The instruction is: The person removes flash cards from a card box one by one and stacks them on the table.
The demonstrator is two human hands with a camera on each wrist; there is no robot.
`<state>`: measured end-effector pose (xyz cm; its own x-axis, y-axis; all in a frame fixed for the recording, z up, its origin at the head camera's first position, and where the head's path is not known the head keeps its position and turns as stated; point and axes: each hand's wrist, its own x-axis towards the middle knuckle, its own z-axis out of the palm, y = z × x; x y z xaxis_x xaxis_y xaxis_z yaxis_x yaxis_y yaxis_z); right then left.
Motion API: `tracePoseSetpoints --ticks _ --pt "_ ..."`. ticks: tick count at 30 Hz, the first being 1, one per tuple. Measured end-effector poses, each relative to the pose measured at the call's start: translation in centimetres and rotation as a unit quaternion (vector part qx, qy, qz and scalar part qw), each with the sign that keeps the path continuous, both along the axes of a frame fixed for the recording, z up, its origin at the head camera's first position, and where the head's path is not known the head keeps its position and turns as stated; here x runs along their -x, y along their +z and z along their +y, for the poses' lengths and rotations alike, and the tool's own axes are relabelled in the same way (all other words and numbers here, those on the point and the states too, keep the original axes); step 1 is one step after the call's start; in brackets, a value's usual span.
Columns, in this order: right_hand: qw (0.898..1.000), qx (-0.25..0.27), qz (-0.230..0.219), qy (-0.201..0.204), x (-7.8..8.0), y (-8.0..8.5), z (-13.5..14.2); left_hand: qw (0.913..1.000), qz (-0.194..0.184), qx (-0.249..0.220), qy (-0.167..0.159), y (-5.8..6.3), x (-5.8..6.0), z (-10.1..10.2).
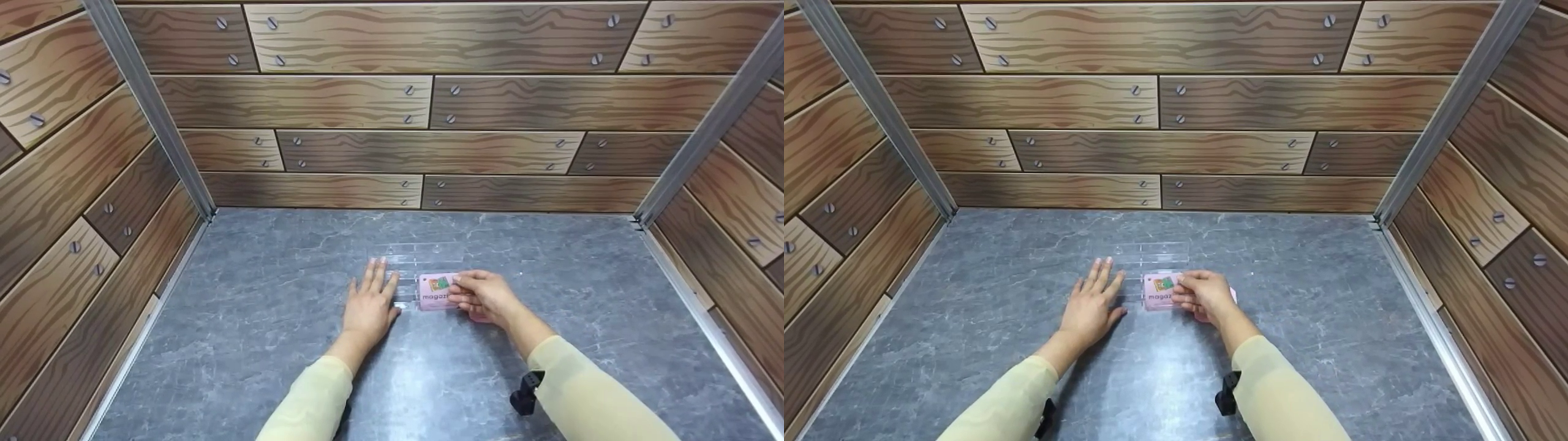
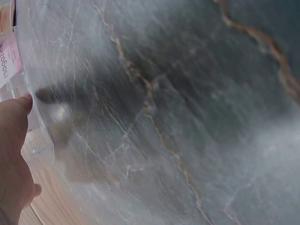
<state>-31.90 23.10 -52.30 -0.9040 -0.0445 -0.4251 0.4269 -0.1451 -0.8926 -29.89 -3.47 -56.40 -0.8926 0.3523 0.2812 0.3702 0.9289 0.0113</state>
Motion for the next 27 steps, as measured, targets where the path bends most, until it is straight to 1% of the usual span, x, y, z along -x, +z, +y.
tracePoseSetpoints --ticks 9,16,27 --pt "1.000 -0.011 0.009 0.016 -0.08 0.05 0.11 1.0000 0.001 -0.003 0.002 0.03 -0.05 0.05" --pt "1.000 -0.024 -0.002 0.014 -0.20 0.18 0.19 1.0000 0.005 -0.004 0.000 -0.05 -0.03 0.01" --pt "1.000 -0.012 -0.009 0.004 0.01 0.27 0.65 1.0000 0.006 -0.006 0.001 -0.01 -0.08 0.01"
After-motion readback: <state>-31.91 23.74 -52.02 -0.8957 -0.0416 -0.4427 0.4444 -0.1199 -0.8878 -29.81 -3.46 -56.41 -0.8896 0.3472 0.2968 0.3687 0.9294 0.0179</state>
